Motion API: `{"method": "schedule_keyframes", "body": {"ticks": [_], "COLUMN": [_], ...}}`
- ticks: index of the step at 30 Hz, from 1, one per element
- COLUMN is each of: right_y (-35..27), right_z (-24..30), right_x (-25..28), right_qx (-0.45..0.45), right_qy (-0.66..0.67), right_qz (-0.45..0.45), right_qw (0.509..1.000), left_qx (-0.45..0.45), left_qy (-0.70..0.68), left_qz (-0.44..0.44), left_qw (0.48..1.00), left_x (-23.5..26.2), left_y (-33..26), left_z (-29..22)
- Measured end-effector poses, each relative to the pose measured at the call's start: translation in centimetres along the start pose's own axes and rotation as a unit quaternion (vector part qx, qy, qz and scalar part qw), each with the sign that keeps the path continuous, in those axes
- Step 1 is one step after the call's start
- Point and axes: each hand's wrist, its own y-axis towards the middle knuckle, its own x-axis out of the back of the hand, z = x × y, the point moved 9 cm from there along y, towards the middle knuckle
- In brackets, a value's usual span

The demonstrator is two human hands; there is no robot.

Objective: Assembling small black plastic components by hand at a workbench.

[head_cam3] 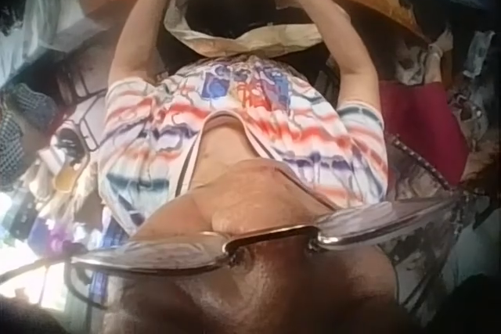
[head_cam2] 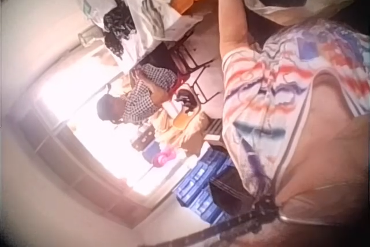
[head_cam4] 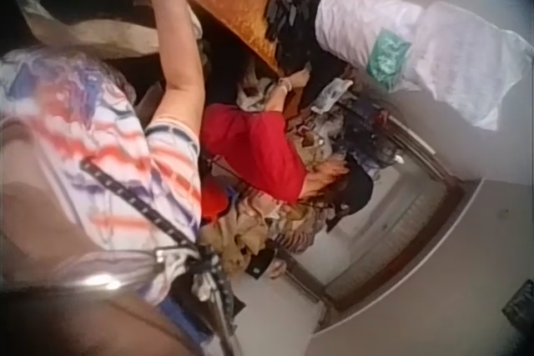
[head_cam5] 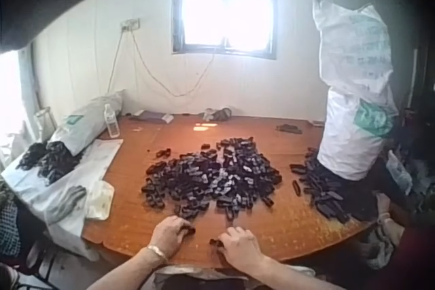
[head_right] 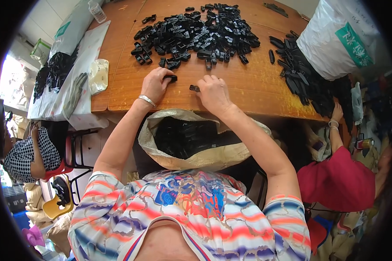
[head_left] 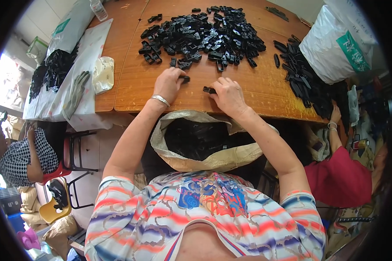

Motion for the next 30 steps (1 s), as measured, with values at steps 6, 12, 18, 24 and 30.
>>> {"method": "schedule_keyframes", "body": {"ticks": [6,12,18,24,30], "right_y": [1.1,2.8,3.8,4.7,4.7], "right_z": [0.3,1.3,2.5,2.2,2.0], "right_x": [0.1,-0.3,-1.8,-2.4,-3.0], "right_qx": [-0.052,-0.024,-0.013,-0.008,-0.018], "right_qy": [0.129,0.141,0.139,0.117,0.096], "right_qz": [-0.011,-0.031,-0.006,0.039,0.071], "right_qw": [0.99,0.989,0.99,0.992,0.993], "left_qx": [-0.025,0.037,-0.011,0.0,-0.001], "left_qy": [-0.052,-0.177,-0.07,-0.076,-0.103], "left_qz": [0.006,0.079,0.079,0.088,0.097], "left_qw": [0.998,0.98,0.994,0.993,0.99], "left_x": [-0.7,-0.3,-0.6,-0.7,-0.7], "left_y": [-0.6,-1.9,-1.7,-1.6,-1.5], "left_z": [-1.3,0.7,-0.4,-0.1,0.0]}}
